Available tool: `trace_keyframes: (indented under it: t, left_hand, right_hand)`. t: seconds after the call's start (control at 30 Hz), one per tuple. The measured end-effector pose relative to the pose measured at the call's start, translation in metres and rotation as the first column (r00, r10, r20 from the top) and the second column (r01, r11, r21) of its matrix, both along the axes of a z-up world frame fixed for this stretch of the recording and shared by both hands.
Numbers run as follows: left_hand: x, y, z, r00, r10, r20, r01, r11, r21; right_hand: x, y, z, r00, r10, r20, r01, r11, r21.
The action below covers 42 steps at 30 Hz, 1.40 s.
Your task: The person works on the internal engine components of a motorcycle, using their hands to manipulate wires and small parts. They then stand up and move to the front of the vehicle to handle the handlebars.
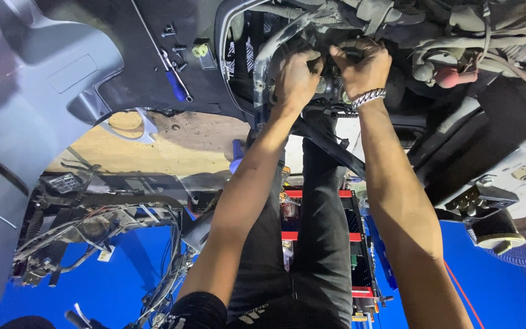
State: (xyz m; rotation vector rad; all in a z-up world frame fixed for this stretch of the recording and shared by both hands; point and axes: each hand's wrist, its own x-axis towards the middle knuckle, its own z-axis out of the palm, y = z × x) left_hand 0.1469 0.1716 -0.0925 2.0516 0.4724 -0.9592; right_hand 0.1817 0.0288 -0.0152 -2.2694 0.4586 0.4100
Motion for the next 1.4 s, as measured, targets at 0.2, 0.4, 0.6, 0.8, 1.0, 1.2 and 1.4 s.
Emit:
trace_keyframes:
  t: [0.2, 0.4, 0.6, 0.8, 1.0, 1.2, 1.4]
  left_hand:
    - [0.032, 0.001, 0.077, 0.912, 0.138, -0.385, -0.126, 0.990, 0.055]
    - [0.005, -0.005, 0.083, 0.487, 0.545, -0.682, -0.751, 0.661, -0.008]
    - [-0.014, -0.009, 0.069, 0.317, 0.616, -0.721, -0.948, 0.197, -0.248]
    - [-0.019, -0.010, 0.072, 0.208, 0.453, -0.867, -0.941, -0.149, -0.304]
    - [-0.010, -0.010, 0.088, 0.029, 0.359, -0.933, -0.903, -0.390, -0.178]
    - [-0.035, -0.008, 0.068, -0.048, 0.124, -0.991, -0.703, -0.709, -0.055]
    - [-0.022, -0.002, 0.081, 0.028, 0.192, -0.981, -0.841, -0.526, -0.126]
  right_hand:
    - [0.000, -0.007, -0.005, 0.999, -0.033, 0.037, 0.030, 0.998, 0.055]
    - [-0.003, -0.007, -0.013, 1.000, -0.019, -0.003, 0.019, 0.998, 0.058]
    - [0.005, -0.006, -0.006, 0.987, -0.062, -0.148, 0.071, 0.996, 0.054]
    - [0.004, -0.009, -0.003, 0.998, 0.029, -0.064, -0.026, 0.998, 0.052]
    - [0.006, -0.007, -0.002, 0.992, 0.068, -0.107, -0.056, 0.992, 0.110]
    - [0.016, -0.002, 0.010, 0.958, 0.062, -0.279, -0.029, 0.992, 0.120]
    - [0.002, -0.007, -0.015, 0.978, 0.134, -0.157, -0.145, 0.988, -0.060]
